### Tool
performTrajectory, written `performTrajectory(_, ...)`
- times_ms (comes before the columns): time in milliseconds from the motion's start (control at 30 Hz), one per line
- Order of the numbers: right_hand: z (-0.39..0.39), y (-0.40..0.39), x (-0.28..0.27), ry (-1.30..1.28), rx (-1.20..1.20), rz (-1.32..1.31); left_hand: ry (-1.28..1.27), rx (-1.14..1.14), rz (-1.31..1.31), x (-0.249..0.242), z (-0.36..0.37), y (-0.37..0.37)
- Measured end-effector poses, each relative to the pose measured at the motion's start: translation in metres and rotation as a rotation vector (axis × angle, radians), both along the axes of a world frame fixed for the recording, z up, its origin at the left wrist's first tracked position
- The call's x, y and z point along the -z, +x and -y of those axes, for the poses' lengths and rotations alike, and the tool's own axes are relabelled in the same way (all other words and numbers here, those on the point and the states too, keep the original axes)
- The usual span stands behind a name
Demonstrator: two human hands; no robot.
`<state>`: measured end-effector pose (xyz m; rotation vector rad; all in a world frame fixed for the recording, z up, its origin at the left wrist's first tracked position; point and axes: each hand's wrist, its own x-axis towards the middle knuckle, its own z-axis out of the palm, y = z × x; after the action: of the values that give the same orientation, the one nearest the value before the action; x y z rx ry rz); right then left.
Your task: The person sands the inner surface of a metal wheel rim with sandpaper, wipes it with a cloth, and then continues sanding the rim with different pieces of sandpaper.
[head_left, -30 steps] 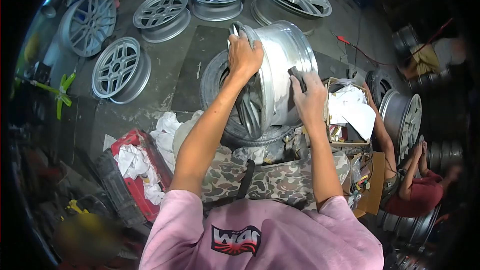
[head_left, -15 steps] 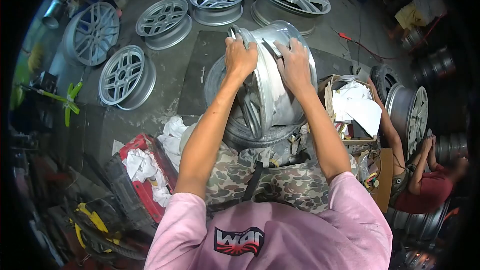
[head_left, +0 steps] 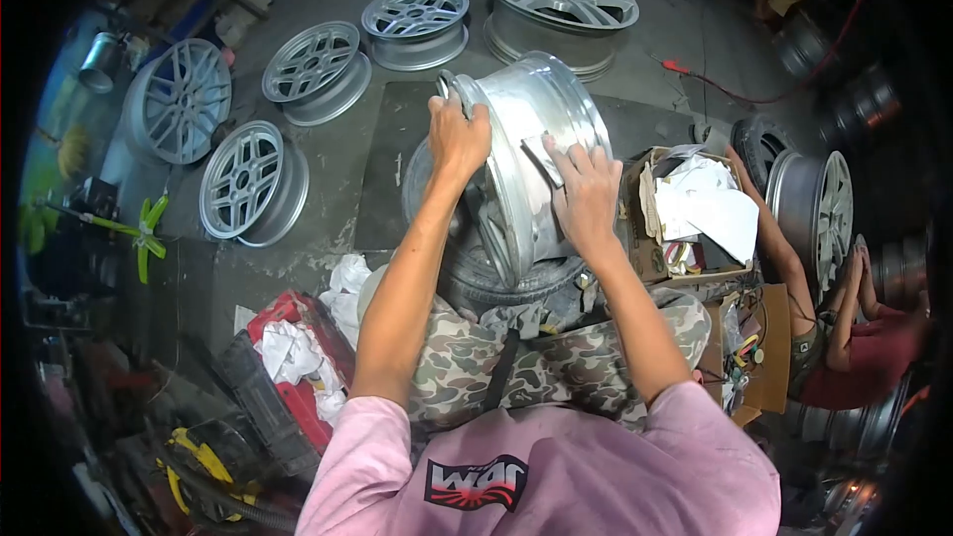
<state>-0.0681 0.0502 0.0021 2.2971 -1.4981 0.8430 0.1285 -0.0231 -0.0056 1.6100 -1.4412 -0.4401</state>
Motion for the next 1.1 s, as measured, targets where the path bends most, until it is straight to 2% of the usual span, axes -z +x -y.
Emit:
performTrajectory(200,0.062,0.026,-0.007,-0.061,-0.034,0.087,0.048,0.025,0.027,-0.002,0.002,0.007)
performTrajectory(367,-0.009,0.003,0.012,0.064,0.012,0.144,0.092,0.016,-0.019,-0.001,0.001,0.006)
performTrajectory(500,0.048,0.022,0.002,-0.047,-0.019,0.108,0.061,0.048,0.056,0.000,0.007,0.008)
performTrajectory(600,0.046,0.030,0.002,-0.059,0.006,0.109,0.097,0.068,0.087,-0.003,0.005,0.016)
performTrajectory(667,0.013,0.016,0.014,-0.074,0.014,0.143,0.124,0.051,0.035,-0.002,0.001,0.013)
performTrajectory(733,-0.009,0.004,0.017,0.028,0.020,0.149,0.088,0.042,0.032,-0.004,0.001,0.007)
performTrajectory(800,0.020,0.012,0.020,-0.018,0.036,0.144,0.103,0.051,0.035,-0.008,0.000,0.007)
performTrajectory(833,0.047,0.021,0.012,-0.050,0.024,0.127,-0.022,0.021,0.064,0.008,0.007,0.010)
performTrajectory(900,0.063,0.028,0.003,-0.089,0.012,0.117,0.003,0.027,0.076,0.004,0.009,0.014)
performTrajectory(967,0.060,0.031,0.001,-0.098,-0.005,0.121,0.041,0.026,0.073,0.003,0.004,0.017)
performTrajectory(1067,-0.002,0.007,0.021,-0.075,-0.015,0.149,0.046,0.008,0.014,0.008,0.002,0.013)
performTrajectory(1100,-0.007,0.004,0.025,-0.040,0.032,0.078,-0.022,0.002,0.022,0.014,0.006,0.012)
